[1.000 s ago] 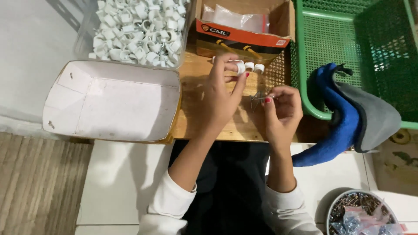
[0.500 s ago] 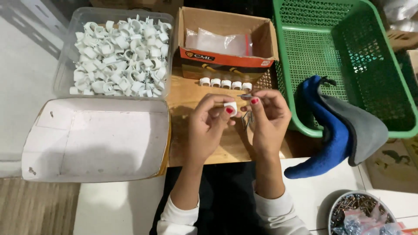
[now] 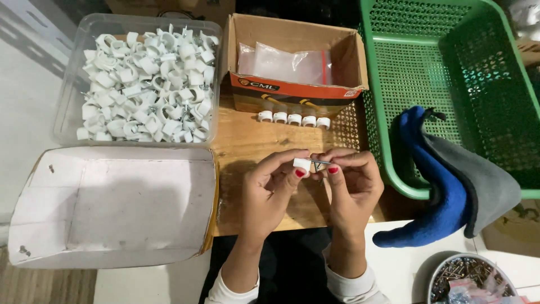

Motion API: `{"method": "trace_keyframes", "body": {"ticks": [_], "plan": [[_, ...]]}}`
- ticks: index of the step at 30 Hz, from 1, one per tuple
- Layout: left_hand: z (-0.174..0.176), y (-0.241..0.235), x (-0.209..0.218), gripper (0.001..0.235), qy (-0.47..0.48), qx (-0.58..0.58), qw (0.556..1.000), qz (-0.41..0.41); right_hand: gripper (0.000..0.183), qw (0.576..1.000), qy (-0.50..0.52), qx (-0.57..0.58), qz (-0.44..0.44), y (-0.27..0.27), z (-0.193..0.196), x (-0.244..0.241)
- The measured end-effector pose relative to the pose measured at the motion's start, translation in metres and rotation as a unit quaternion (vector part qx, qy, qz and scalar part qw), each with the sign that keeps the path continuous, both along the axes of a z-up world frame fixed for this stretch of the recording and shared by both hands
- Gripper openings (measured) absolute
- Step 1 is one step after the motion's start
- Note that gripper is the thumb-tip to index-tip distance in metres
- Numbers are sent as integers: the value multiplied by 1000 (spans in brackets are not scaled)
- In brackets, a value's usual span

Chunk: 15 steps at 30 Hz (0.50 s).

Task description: Manually assembling plastic cable clips by inserting metal nails into them one by one.

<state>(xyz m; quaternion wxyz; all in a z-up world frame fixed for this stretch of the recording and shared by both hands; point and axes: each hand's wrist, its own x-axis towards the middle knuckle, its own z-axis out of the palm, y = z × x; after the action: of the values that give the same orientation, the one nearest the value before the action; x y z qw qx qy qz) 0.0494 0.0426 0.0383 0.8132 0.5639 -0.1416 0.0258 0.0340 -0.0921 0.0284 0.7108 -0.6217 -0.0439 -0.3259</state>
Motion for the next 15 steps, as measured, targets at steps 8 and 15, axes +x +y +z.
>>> {"method": "trace_keyframes", "body": {"ticks": [8,15], "plan": [[2,-1,-1,27,-5,-2,1000,29,20,999,-24,-19,-9,4,2,-1],[13,1,0,23,-36,22,998,40,19,997,-33,-61,-17,-1,-6,-2]]}}
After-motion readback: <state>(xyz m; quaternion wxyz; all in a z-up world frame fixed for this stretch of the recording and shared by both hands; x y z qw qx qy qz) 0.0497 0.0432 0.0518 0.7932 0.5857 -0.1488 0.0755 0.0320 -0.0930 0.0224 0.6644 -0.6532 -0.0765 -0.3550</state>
